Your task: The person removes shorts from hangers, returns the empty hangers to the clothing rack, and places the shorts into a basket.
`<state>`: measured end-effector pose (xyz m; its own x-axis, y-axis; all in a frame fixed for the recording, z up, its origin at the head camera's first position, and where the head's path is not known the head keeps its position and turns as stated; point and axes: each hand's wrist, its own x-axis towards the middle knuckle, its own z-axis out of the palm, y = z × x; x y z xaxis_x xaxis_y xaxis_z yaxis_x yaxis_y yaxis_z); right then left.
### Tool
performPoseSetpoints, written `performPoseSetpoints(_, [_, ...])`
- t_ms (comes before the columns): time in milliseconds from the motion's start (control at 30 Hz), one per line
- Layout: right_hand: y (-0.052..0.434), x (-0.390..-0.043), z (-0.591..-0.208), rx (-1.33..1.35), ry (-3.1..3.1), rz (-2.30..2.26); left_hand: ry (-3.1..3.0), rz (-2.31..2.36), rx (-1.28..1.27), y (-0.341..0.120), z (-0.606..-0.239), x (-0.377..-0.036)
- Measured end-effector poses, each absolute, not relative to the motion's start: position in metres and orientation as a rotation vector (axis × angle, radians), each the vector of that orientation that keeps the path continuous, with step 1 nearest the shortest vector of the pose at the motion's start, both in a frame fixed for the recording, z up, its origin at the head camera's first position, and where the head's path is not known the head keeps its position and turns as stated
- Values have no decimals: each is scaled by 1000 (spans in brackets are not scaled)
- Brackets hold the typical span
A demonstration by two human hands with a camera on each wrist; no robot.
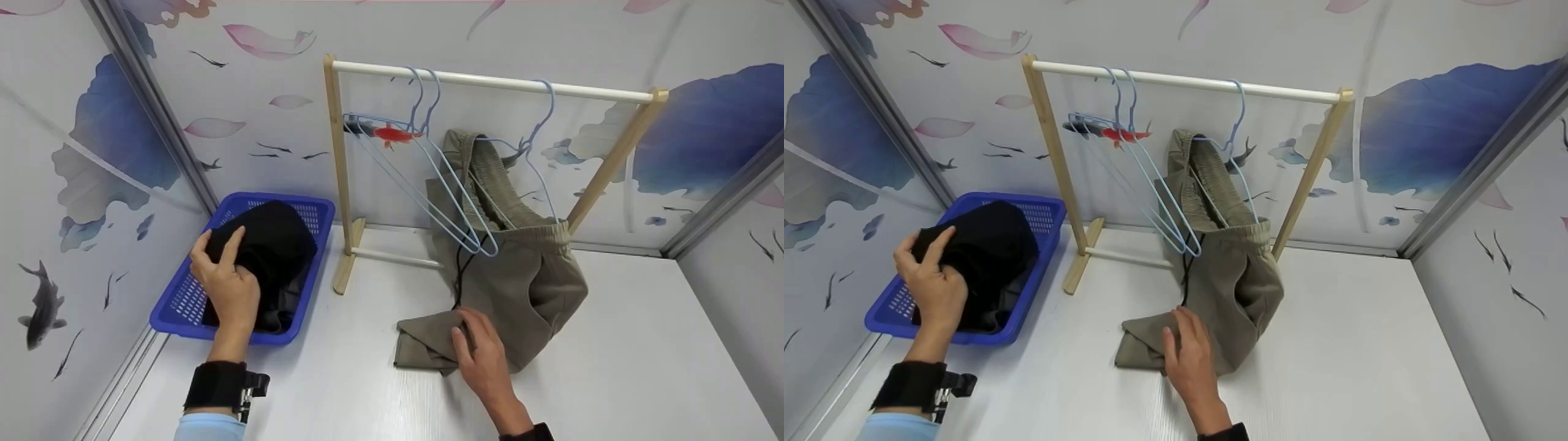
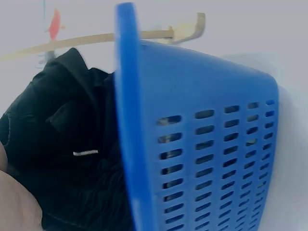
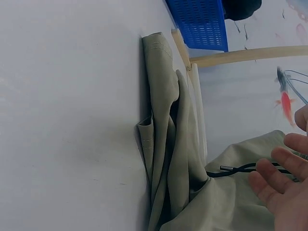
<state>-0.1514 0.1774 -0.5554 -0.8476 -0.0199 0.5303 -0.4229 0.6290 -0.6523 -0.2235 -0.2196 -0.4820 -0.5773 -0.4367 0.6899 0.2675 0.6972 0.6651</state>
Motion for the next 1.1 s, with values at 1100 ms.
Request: performPoseSetpoints(1100, [180,-145,-562,245,-2466,1214,-2876,-533,30,-197,-511,-237])
